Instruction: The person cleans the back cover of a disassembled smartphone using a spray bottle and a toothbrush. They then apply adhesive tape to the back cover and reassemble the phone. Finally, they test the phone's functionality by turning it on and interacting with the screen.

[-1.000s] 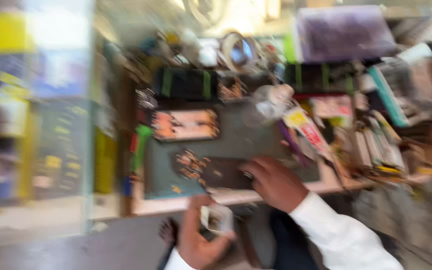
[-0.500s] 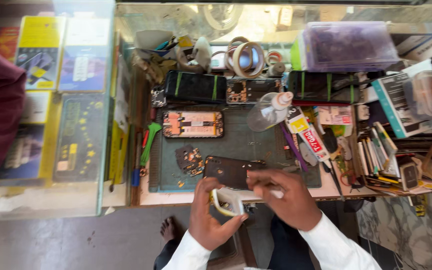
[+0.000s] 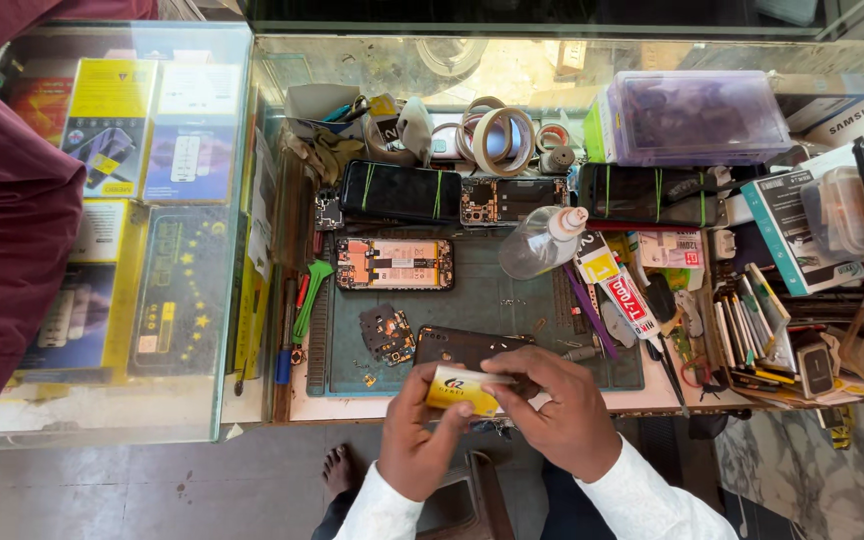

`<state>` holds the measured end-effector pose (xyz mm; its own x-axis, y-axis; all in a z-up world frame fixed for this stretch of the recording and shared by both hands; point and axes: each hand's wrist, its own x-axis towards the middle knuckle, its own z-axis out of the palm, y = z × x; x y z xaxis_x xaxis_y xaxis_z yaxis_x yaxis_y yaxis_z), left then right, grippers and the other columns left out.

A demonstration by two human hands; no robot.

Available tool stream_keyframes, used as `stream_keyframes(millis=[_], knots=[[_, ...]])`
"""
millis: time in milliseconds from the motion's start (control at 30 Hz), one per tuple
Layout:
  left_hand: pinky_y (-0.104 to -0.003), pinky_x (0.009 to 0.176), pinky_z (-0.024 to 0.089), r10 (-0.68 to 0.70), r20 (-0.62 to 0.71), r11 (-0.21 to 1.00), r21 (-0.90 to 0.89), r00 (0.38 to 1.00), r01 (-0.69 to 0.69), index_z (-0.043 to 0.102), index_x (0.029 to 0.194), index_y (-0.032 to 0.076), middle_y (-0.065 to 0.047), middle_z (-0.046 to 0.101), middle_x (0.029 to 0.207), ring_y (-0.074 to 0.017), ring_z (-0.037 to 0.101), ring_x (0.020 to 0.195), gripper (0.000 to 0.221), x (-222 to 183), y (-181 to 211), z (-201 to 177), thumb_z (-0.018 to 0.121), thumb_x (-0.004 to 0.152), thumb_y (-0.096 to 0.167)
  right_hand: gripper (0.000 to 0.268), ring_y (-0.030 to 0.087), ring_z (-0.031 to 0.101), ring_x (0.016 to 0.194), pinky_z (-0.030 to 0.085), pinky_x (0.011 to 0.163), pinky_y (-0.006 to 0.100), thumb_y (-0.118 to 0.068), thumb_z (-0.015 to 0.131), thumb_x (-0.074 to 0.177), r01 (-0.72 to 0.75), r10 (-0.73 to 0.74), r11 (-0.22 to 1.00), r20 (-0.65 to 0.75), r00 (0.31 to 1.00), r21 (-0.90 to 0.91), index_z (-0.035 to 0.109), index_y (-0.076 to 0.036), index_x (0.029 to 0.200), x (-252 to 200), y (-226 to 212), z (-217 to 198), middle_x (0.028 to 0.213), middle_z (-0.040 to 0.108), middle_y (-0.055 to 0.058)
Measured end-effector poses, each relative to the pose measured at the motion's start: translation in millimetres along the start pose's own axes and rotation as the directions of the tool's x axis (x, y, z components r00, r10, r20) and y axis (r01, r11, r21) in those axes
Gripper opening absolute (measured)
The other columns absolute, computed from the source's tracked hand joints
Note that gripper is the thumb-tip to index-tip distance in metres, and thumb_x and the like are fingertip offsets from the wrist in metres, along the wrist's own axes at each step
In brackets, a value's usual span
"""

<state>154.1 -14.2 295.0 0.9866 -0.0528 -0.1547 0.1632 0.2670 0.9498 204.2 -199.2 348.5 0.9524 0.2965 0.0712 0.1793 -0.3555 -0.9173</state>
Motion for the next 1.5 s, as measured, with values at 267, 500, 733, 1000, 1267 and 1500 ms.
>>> stream_keyframes(millis=[267, 500, 733, 1000, 1267, 1500], knots=[[-0.026, 0.076, 0.057, -0.023, 0.008, 1.0, 0.017, 1.0, 0.023, 0.065, 0.111, -0.001, -0.006, 0.072, 0.098, -0.0092, 0.066, 0.089, 0.021, 9, 7, -7, 0.066, 0.101, 0.016, 0.03, 0.019, 0.076, 0.088, 0.06, 0.071, 0.031, 0.005, 0.07, 0.083, 0.18, -0.179, 0.983, 0.221, 0.959, 0.015, 0.074, -0.007, 0.11, 8, 6, -4, 0.103, 0.074, 0.008], [-0.023, 0.072, 0.057, -0.127, -0.007, 0.991, 0.03, 0.992, 0.128, 0.068, 0.112, 0.0, -0.005, 0.076, 0.093, -0.0065, 0.068, 0.084, 0.024, 33, 23, -7, 0.074, 0.09, 0.009, 0.028, 0.014, 0.075, 0.089, 0.061, 0.066, 0.027, -0.001, 0.075, 0.082, -0.003, -0.016, 0.994, 0.178, 0.984, 0.107, 0.074, -0.004, 0.111, 15, 12, -6, 0.107, 0.074, 0.009], [-0.025, 0.062, 0.057, -0.067, -0.047, 0.88, 0.469, 0.997, 0.081, 0.076, 0.089, -0.001, -0.006, 0.082, 0.08, -0.0068, 0.074, 0.069, 0.012, 55, 53, 2, 0.079, 0.085, 0.01, 0.027, 0.016, 0.076, 0.097, 0.062, 0.086, 0.029, 0.001, 0.077, 0.088, -0.23, 0.237, 0.902, 0.026, 0.971, 0.365, 0.07, 0.0, 0.115, 18, 52, 8, 0.103, 0.08, 0.012], [-0.025, 0.075, 0.058, 0.164, 0.032, 0.832, 0.533, 0.986, -0.156, 0.075, 0.111, 0.002, -0.011, 0.08, 0.097, -0.0065, 0.074, 0.086, 0.023, 106, 51, -20, 0.061, 0.092, 0.003, 0.033, 0.018, 0.074, 0.109, 0.058, 0.096, 0.031, -0.005, 0.068, 0.093, -0.143, 0.218, 0.889, -0.129, 0.967, 0.434, 0.067, -0.001, 0.126, 18, 64, -2, 0.117, 0.078, 0.013], [-0.037, 0.071, 0.055, 0.264, -0.24, 0.558, 0.828, 0.934, 0.055, 0.079, 0.108, 0.012, -0.011, 0.075, 0.086, -0.0232, 0.071, 0.074, 0.023, 217, 80, -44, 0.081, 0.087, 0.02, 0.022, 0.018, 0.079, 0.098, 0.061, 0.087, 0.03, -0.011, 0.07, 0.095, -0.161, 0.222, 0.944, -0.192, 0.956, 0.289, 0.073, 0.001, 0.113, -6, 71, -24, 0.103, 0.081, 0.014], [-0.041, 0.073, 0.056, 0.851, 0.161, -0.115, 0.986, 0.5, -0.123, 0.074, 0.1, -0.001, -0.017, 0.074, 0.099, -0.0343, 0.069, 0.086, 0.04, 198, 95, -40, 0.085, 0.073, 0.026, 0.02, 0.017, 0.08, 0.09, 0.061, 0.078, 0.029, -0.011, 0.07, 0.093, -0.253, 0.298, 0.933, -0.154, 0.942, 0.257, 0.075, 0.001, 0.109, -28, 84, -26, 0.094, 0.083, 0.012]])
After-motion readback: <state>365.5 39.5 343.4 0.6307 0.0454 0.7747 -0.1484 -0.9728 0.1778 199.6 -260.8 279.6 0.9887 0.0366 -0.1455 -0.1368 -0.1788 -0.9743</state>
